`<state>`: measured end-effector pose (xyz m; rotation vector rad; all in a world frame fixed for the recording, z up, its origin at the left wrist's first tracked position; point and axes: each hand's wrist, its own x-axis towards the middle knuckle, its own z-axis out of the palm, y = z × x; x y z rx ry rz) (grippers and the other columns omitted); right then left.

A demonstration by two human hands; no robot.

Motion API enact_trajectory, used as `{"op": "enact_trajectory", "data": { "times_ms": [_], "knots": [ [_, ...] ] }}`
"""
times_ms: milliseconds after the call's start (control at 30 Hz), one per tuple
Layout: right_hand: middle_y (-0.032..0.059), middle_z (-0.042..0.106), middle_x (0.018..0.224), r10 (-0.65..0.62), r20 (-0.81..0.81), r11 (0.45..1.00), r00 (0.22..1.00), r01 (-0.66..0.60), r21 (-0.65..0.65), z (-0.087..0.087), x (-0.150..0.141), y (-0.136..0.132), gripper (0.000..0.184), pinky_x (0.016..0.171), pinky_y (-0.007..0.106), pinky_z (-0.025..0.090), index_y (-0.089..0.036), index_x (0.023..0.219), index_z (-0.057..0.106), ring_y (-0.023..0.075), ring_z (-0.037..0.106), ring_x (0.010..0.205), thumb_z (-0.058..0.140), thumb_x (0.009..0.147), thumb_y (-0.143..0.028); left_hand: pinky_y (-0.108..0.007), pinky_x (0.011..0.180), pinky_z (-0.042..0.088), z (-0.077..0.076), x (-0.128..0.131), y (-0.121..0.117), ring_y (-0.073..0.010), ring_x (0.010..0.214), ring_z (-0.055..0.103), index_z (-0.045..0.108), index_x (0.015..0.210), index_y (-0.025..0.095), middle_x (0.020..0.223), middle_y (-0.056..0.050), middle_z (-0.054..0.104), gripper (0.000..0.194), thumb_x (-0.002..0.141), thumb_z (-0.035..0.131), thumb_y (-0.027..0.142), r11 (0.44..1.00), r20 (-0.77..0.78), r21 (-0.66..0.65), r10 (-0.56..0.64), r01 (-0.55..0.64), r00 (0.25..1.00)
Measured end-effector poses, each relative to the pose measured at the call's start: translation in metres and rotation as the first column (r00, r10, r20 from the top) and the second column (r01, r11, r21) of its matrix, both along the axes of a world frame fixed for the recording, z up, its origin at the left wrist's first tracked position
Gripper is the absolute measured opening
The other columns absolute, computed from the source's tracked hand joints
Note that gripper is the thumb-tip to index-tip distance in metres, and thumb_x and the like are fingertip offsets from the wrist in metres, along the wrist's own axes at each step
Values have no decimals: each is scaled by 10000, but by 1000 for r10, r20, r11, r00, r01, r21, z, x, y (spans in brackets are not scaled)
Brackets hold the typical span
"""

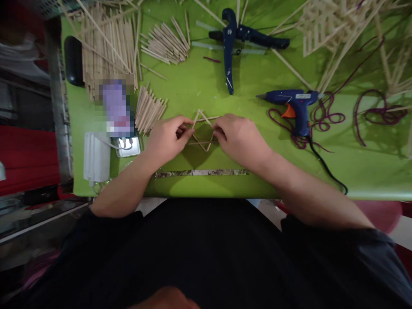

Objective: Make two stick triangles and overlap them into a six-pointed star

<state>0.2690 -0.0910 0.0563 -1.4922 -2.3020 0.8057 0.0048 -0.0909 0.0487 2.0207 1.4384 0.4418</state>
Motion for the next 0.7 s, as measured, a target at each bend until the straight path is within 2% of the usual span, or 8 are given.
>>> {"op": "enact_trajectory", "data": {
  "times_ms": [167, 433, 700],
  "knots": [
    [118, 807, 1010, -5, -31, 1000, 999, 4, -29, 1, 1, 0, 159, 825, 442, 528, -245, 1046, 830, 293, 687, 878, 674, 1077, -242, -427, 907, 745, 2, -1, -2, -237, 940, 871, 863, 1340, 158, 1128, -123, 912, 243, 1111, 798, 108, 1000, -1, -8, 0, 0, 1000],
    [116, 792, 975, -10, -40, 999, 999, 8, -46, 4, 0, -4, 178, 791, 431, 502, -246, 1037, 822, 283, 670, 843, 660, 1100, -284, -428, 921, 735, 2, -1, -1, -234, 952, 851, 892, 1239, 159, 1135, -126, 906, 153, 1111, 812, 130, 1000, -13, 2, -23, 23, 1000],
    [98, 796, 943, -52, -64, 996, 997, 47, -81, 5, -2, -4, 150, 796, 441, 511, -271, 1004, 819, 297, 697, 846, 682, 1043, -225, -392, 904, 729, 3, -2, 0, -215, 936, 835, 888, 1164, 163, 1111, -109, 901, 117, 1088, 823, 103, 1000, -14, -7, -23, 23, 1000]
  ]
}}
